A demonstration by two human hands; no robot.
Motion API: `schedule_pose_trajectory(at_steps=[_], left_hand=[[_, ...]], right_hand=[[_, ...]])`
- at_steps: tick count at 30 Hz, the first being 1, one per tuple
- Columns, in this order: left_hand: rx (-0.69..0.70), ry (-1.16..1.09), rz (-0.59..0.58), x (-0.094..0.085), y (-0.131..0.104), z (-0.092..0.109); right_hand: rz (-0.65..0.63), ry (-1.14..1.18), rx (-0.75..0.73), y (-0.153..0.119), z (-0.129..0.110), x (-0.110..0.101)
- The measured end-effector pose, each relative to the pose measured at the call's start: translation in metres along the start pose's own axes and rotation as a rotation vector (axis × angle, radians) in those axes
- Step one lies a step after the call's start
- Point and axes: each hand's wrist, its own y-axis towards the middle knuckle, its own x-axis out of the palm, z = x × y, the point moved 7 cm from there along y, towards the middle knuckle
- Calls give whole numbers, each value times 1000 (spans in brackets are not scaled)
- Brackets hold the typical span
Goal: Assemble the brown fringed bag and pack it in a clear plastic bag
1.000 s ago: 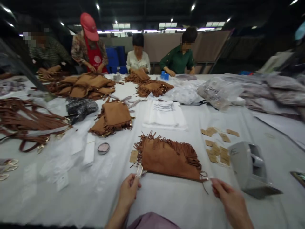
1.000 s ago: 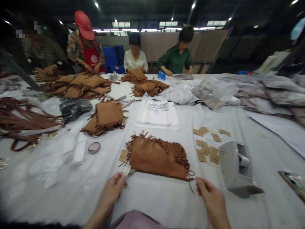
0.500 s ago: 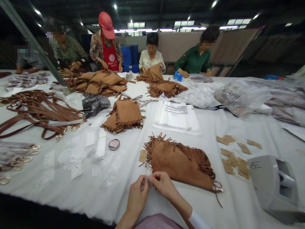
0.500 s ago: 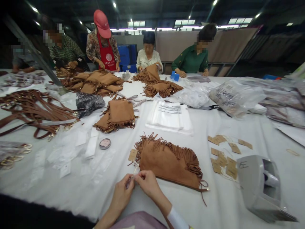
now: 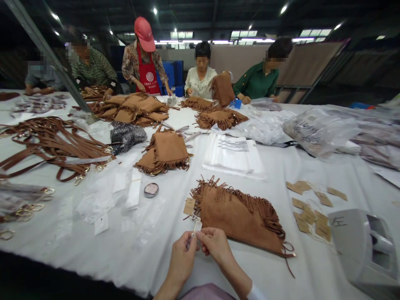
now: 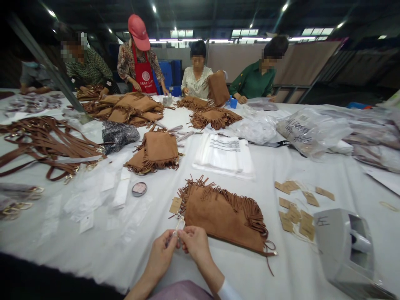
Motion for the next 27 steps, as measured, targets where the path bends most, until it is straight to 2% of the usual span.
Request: schedule_pose_trajectory(at_steps=[3,5,8,10,12,14,17,20,23,27], left_hand=[[-88,-52,-18,0,1,-6],[-121,-8,36,-5,-1,-7],[-3,152,143,-16,-6,5],[88,231,134,-16,-8,13],[101,219,95,-13,-6,13],[11,98,65,-11,0,5],[-219,-217,10,-4,6,-15],[-357,-510,-75,5,7,-22],[-404,-644,-134,9,5,-21],[-354,-692,-143,10,4,-16]], right_hand=[[-40,44,1,-1,-1,5],[-37,55,-1,1,0,7],[-26,54,-13,4,3,8],[-25,48,-32,6,5,7],[-28,37,-59,5,3,4],[-47,24,-93,3,-1,0],[-116,15,-147,-3,-10,-4],[-197,32,-195,-9,-17,-2],[-182,98,-202,-11,-19,0],[-140,152,-186,-9,-19,4]])
